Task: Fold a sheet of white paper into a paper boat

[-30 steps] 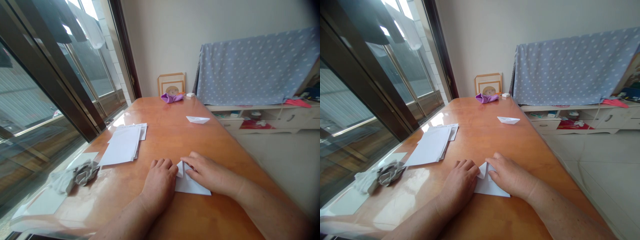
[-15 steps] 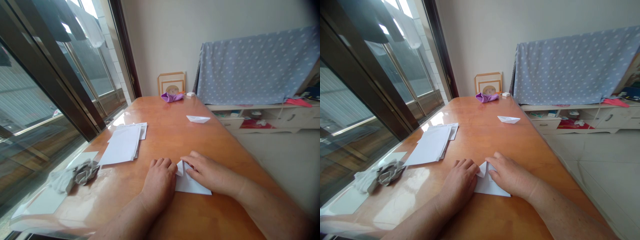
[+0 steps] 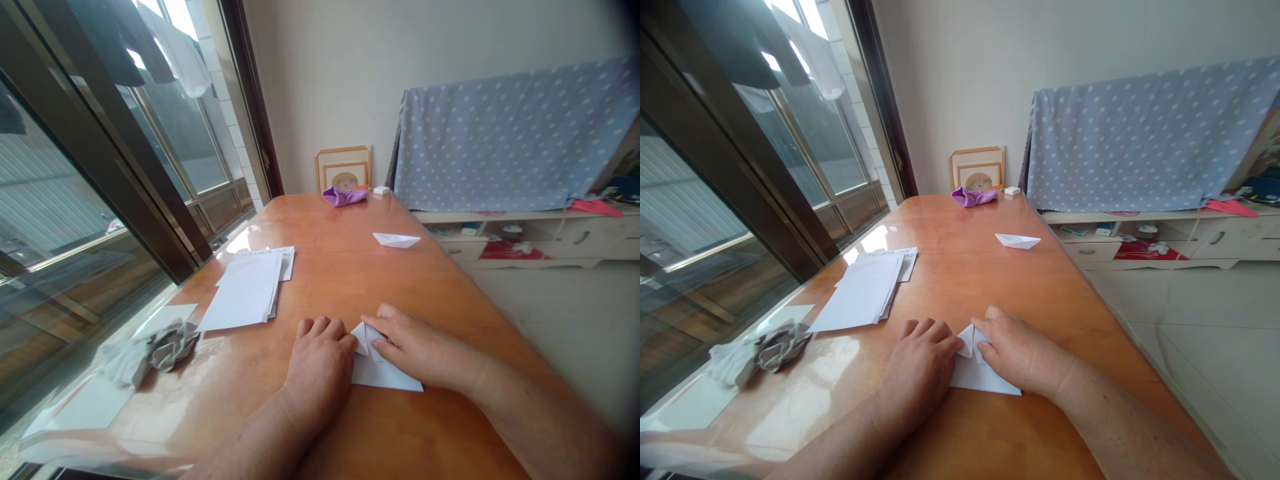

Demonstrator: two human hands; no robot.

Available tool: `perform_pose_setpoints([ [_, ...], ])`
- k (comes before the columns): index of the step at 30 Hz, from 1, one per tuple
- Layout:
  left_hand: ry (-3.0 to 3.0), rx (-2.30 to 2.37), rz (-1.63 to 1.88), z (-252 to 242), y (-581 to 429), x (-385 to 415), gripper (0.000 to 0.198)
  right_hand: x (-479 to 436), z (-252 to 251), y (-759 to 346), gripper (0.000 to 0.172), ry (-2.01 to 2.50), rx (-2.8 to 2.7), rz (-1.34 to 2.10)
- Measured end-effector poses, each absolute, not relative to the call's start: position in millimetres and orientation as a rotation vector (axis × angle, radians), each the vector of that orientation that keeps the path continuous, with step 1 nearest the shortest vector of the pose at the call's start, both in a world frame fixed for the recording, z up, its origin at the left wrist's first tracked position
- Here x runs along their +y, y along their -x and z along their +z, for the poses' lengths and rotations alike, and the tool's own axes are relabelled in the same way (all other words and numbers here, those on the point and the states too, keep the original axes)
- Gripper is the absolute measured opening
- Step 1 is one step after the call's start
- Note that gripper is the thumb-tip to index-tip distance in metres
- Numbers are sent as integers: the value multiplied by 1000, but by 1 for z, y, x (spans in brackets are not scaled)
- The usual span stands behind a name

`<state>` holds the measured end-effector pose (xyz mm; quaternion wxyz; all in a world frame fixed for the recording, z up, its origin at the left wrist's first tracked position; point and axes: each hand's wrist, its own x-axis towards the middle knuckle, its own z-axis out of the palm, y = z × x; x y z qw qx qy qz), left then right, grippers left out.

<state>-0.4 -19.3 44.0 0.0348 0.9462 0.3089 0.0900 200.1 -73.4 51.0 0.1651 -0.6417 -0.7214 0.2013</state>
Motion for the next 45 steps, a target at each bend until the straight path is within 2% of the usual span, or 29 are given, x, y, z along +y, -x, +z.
perform_pose_setpoints([
  [5,-2885,967,290,44,1,-19,18,-74,47,-201,40,1837,-2014,540],
  [29,-2921,889,263,43,3,-20,16,-74,48,-201,20,1811,-2062,555],
  [39,-2991,858,246,45,6,-23,15,-74,50,-200,20,1815,-2081,534],
  [45,-3098,738,260,42,8,-25,21,-75,50,-194,27,1871,-2087,470],
])
